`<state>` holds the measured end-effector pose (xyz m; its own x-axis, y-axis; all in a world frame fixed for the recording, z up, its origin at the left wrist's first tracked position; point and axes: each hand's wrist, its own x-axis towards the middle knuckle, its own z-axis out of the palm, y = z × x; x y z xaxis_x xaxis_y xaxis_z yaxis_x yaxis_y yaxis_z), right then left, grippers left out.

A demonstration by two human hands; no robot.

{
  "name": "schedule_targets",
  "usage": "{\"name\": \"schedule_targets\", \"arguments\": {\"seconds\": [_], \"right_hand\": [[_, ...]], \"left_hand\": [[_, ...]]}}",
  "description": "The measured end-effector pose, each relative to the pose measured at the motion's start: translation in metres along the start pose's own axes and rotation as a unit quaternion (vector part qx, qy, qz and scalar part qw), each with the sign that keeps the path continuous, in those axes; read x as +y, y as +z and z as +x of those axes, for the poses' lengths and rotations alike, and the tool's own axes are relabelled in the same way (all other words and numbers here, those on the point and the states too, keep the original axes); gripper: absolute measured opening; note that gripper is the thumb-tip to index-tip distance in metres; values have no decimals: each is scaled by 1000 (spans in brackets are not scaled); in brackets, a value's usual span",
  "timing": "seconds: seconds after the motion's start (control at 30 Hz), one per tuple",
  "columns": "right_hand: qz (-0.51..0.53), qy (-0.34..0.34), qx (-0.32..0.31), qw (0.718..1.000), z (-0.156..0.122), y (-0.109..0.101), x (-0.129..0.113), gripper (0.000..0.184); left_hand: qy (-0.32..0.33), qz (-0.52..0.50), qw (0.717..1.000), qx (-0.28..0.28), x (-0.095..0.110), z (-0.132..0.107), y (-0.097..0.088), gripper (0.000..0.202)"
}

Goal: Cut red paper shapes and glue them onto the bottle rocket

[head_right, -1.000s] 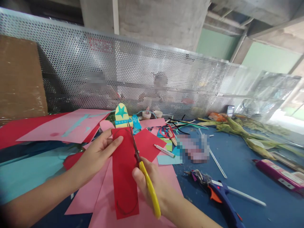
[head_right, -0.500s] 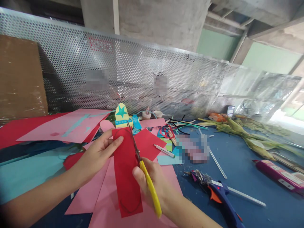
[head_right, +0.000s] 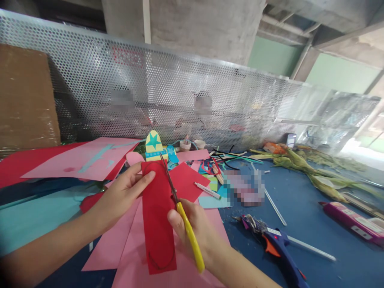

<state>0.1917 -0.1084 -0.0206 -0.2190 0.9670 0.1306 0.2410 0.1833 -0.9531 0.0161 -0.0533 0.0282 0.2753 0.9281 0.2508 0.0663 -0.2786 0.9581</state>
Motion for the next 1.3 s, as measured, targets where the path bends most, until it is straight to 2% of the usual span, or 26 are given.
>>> {"name": "schedule_targets", "arguments": {"seconds": [0.37, 0.57, 0.73, 0.87, 1.07, 1.3], "right_hand": [[-11, 2, 7, 1000, 1, -2, -8, 68], [-61, -2, 15, 998, 1, -3, -12, 70], [-65, 31, -1, 997, 0, -3, -16, 74], [-65, 46, -7, 997, -1, -2, -16, 76], [-67, 47, -9, 997, -1, -3, -14, 75], [-66, 48, -13, 997, -2, -2, -17, 75]], "left_hand": [[15, -14, 1000, 5, 2, 3, -2, 27], [4, -4, 1000, 17, 2, 5, -5, 27], [-2, -12, 999, 37, 3, 7, -5, 31], [5, -29, 999, 32, 6, 8, -5, 31], [-4, -22, 999, 35, 6, 6, -4, 30], [14, -11, 999, 47, 6, 7, -5, 30]]}}
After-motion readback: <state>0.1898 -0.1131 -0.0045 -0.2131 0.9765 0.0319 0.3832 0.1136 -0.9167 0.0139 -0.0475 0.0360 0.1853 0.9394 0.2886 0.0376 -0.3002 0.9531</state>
